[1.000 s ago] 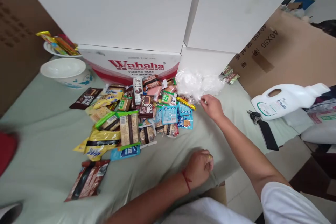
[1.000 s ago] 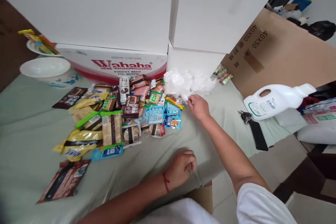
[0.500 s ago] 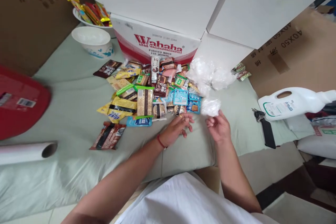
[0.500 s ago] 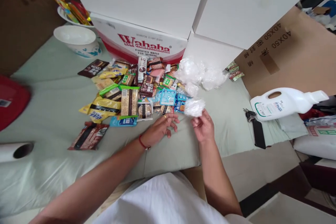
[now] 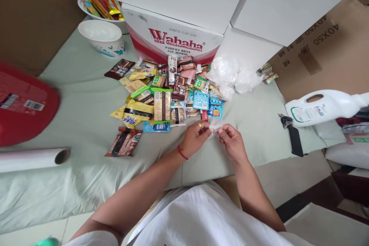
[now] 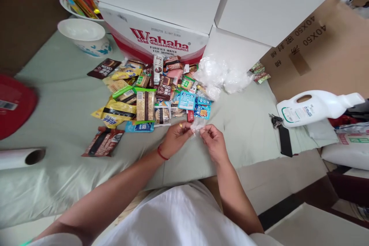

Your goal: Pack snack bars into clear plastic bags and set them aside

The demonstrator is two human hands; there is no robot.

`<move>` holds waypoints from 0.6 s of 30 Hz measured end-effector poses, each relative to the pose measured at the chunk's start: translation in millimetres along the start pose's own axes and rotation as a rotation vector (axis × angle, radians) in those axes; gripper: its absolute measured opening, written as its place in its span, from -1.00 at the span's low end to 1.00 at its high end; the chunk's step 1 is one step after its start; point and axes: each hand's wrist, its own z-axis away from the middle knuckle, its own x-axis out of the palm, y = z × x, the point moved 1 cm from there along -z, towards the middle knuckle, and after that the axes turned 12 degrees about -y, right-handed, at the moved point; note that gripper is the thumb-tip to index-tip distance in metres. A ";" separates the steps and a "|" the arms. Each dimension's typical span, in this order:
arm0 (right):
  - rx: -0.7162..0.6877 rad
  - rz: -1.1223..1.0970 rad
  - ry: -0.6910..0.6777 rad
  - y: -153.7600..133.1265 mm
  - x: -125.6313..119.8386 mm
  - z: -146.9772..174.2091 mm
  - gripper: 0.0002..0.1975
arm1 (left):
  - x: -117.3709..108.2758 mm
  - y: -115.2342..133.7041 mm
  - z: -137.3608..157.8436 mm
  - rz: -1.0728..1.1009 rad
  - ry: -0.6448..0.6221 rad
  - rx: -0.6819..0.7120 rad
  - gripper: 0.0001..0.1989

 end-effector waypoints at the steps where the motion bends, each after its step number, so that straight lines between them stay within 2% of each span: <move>1: -0.002 -0.023 0.002 0.9 1.1 -0.7 -0.64 | -1.9 -1.1 -2.0 0.097 -0.016 -0.045 -0.66; 6: -0.019 -0.076 -0.018 3.1 -1.0 -1.2 -0.67 | -8.7 -0.6 -6.4 0.406 -0.144 -0.150 -0.52; 10: -0.108 0.113 -0.123 -1.5 1.3 2.5 -0.76 | -6.4 -0.3 -5.8 0.498 -0.196 -0.246 -0.49; 13: -0.151 0.215 -0.124 -3.2 2.6 3.0 -0.79 | -6.3 -2.5 -8.2 0.536 -0.090 -0.238 -0.52; 16: -0.173 0.203 -0.032 0.0 -2.5 3.0 -0.81 | -8.8 -4.7 -11.0 0.650 0.042 -0.232 -0.56; 18: -0.205 0.182 0.028 3.3 -7.6 5.4 -0.81 | -9.5 -5.0 -11.8 0.701 0.072 -0.239 -0.57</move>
